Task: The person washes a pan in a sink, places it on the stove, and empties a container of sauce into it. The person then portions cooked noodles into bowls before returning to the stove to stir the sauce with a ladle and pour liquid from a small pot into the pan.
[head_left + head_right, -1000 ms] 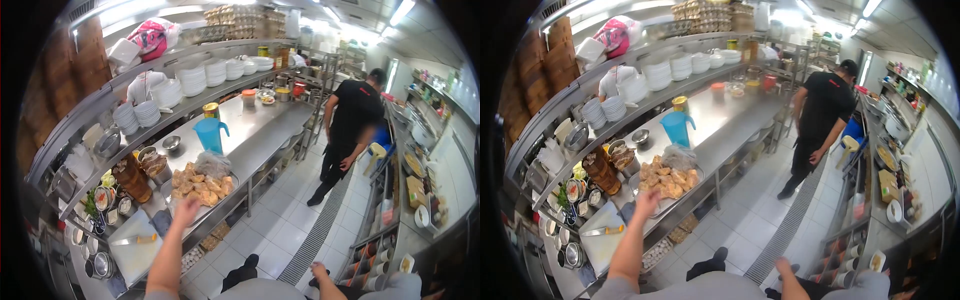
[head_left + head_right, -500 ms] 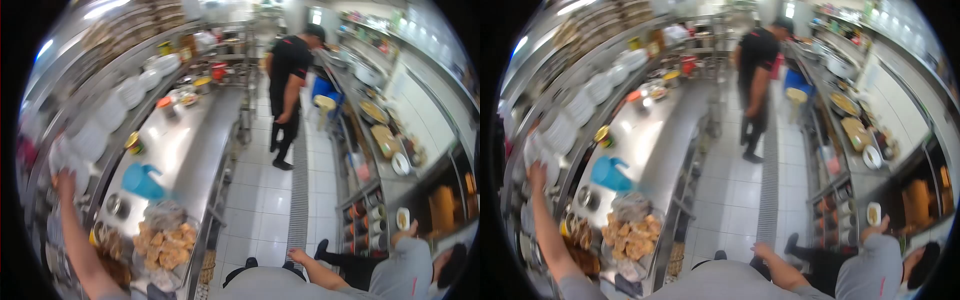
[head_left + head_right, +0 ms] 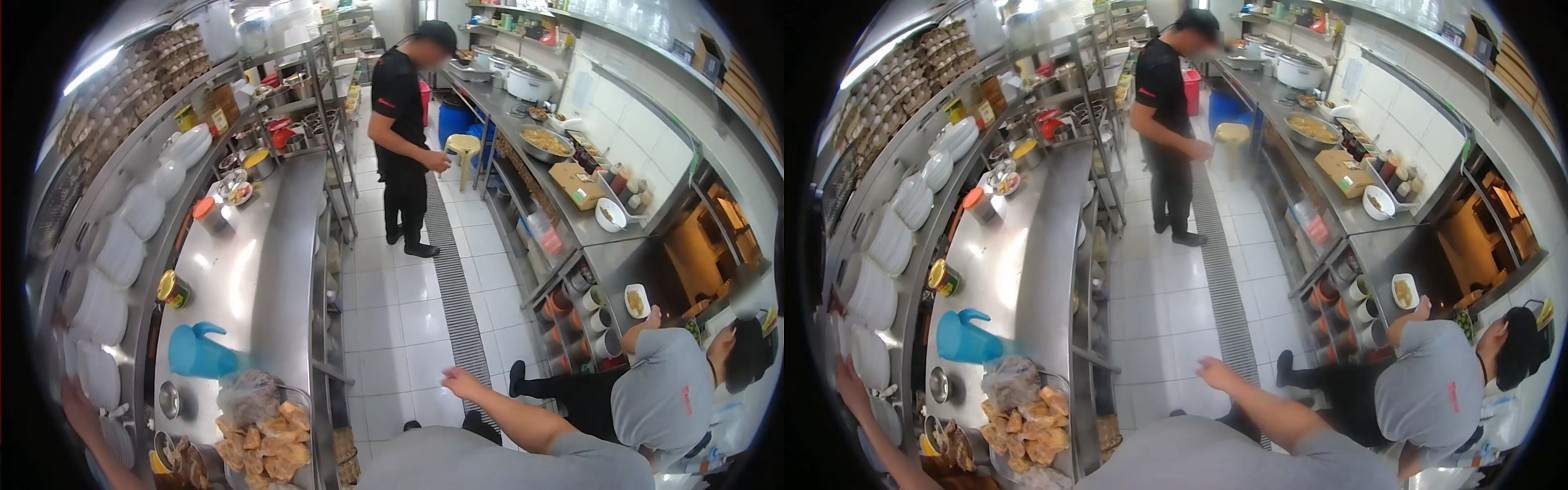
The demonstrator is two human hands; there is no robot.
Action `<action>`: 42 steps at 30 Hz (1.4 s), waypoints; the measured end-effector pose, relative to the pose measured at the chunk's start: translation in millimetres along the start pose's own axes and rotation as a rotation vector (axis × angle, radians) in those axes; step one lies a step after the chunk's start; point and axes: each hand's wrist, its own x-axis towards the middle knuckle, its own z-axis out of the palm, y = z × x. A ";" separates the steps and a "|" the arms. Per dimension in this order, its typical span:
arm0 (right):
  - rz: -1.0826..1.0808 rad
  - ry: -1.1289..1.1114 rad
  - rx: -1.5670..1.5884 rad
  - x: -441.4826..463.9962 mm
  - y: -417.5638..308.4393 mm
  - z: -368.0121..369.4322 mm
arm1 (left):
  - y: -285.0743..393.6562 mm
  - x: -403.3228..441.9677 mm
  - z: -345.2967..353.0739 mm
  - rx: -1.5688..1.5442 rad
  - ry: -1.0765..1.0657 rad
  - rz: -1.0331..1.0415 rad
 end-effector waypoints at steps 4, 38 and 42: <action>-0.142 -0.415 0.642 -18.7 -235.3 -33.5 | 174.8 -92.3 -98.1 -0.636 -0.009 0.212; 0.269 -0.095 1.352 30.3 -57.7 -101.0 | 10.5 -11.4 44.3 0.221 -0.251 0.076; 0.286 -0.001 1.361 28.9 -62.5 -147.9 | -9.6 -12.6 59.3 0.001 -0.097 -0.117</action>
